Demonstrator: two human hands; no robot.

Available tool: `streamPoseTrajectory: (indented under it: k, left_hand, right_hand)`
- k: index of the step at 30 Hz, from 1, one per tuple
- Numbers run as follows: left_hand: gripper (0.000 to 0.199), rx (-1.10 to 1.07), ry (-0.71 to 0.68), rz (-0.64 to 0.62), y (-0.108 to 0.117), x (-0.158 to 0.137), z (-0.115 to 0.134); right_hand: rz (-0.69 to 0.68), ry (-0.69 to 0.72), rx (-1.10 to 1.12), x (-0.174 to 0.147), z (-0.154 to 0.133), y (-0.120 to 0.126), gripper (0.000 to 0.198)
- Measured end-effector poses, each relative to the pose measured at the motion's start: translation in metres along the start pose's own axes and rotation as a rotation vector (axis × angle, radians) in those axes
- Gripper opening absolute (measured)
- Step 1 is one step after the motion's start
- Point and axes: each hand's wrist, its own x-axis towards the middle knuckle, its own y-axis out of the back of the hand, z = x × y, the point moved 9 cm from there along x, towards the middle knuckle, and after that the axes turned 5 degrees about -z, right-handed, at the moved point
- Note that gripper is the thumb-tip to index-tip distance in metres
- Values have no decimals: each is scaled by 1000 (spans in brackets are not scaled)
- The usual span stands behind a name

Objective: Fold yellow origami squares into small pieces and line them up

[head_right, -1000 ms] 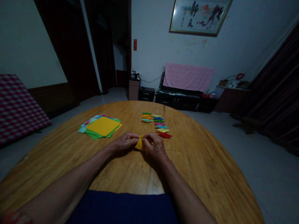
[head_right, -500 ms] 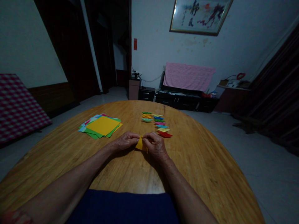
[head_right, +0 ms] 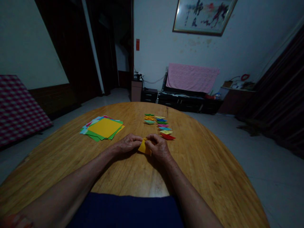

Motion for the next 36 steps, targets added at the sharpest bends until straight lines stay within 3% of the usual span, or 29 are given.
streamPoseTrajectory:
  k: [4,12,18,27,36]
  left_hand:
    - [16,-26,-9,-17,-2,1,-1]
    - [17,-66,-7,-59,-5,4,-3]
    - [23,-10,-37,22,2,5,2]
    - [19,81,-38,190,8,-1,13]
    - [19,196,-63,168,17,3,7]
  right_hand:
    - [-30,-24,47,0,2,-1,23]
    - [-64,-47,19,0,-4,-5,13]
    - [31,-60,29,0,-8,1,14]
    - [113,-160,238,-3,-10,1,15]
    - [56,-190,253,-4,-11,-5,22]
